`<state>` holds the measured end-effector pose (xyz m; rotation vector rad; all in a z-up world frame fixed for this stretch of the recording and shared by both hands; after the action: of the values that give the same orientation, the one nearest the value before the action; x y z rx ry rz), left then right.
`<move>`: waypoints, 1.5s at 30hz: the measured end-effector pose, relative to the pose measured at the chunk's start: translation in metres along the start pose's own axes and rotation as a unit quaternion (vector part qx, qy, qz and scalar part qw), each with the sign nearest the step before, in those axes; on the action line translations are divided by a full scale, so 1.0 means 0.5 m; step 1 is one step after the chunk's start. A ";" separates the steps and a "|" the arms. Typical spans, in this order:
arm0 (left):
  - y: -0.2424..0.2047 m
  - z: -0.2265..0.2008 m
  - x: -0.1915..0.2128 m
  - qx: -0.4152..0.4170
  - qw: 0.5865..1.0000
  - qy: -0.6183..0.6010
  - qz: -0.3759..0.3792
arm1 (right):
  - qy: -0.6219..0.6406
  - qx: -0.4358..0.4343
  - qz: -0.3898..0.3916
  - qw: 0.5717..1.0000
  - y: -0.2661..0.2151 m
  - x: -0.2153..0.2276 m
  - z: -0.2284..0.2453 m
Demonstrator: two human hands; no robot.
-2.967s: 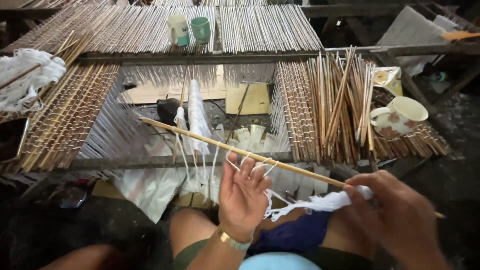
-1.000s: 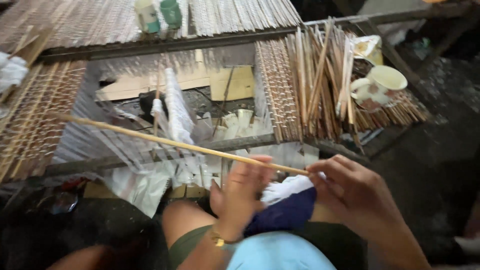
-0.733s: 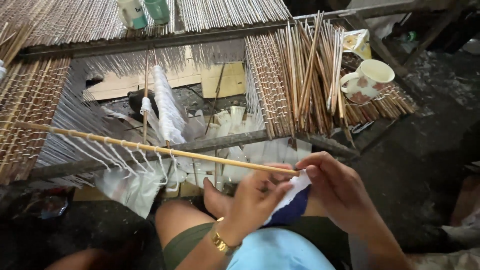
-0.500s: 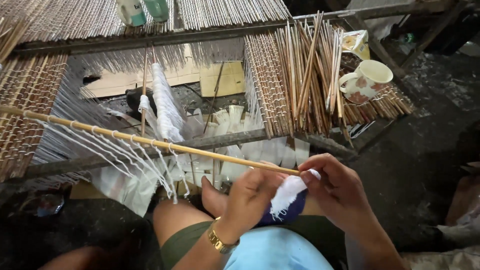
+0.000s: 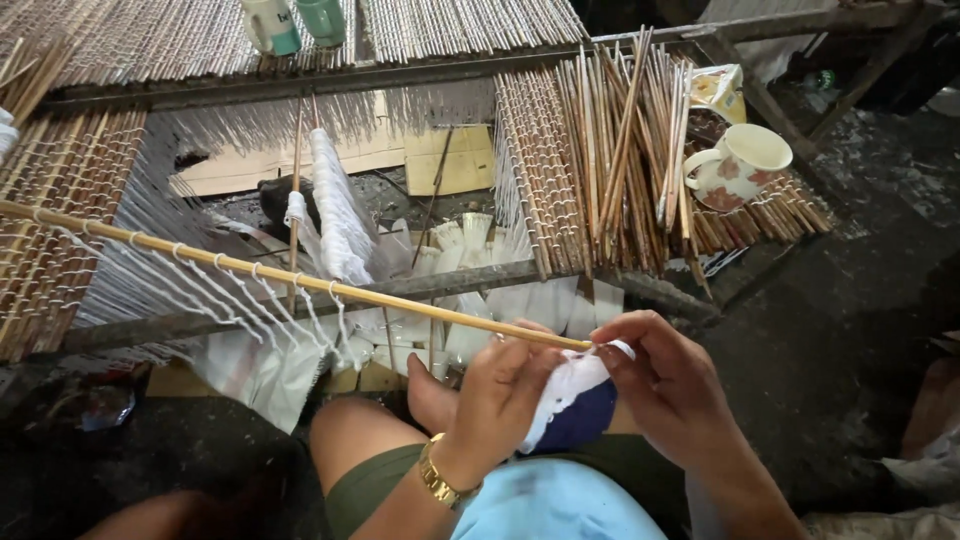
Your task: The person sits on the floor and uses a wooden stick to pull white yarn through a loom, creating a woven textile. They repeatedly insert the stick, pull the yarn, and adjust the fabric while seated.
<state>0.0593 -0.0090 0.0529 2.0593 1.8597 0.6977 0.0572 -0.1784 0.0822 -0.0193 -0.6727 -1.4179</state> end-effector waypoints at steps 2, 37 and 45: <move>0.009 -0.028 0.010 -0.017 0.995 -0.095 0.002 | -0.036 0.001 -0.023 0.999 -0.001 0.005 -0.006; 0.001 -0.023 0.017 -0.031 0.999 -0.022 -0.036 | -0.050 -0.032 -0.072 0.996 -0.003 0.000 -0.036; -0.015 0.001 -0.004 0.061 0.987 -0.152 -0.002 | -0.032 -0.002 -0.046 0.998 0.009 -0.006 0.012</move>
<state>0.0531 -0.0099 0.0481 2.0972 1.7668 0.2545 0.0590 -0.1726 0.0875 -0.0373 -0.7302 -1.5128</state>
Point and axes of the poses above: each hand's wrist, its own y-axis towards the middle knuckle, its own x-axis out of the back of the hand, z = x × y, the point moved 7 cm from there along y, towards the middle knuckle, and after that the axes turned 1 degree about -z, right-handed, at the moved point
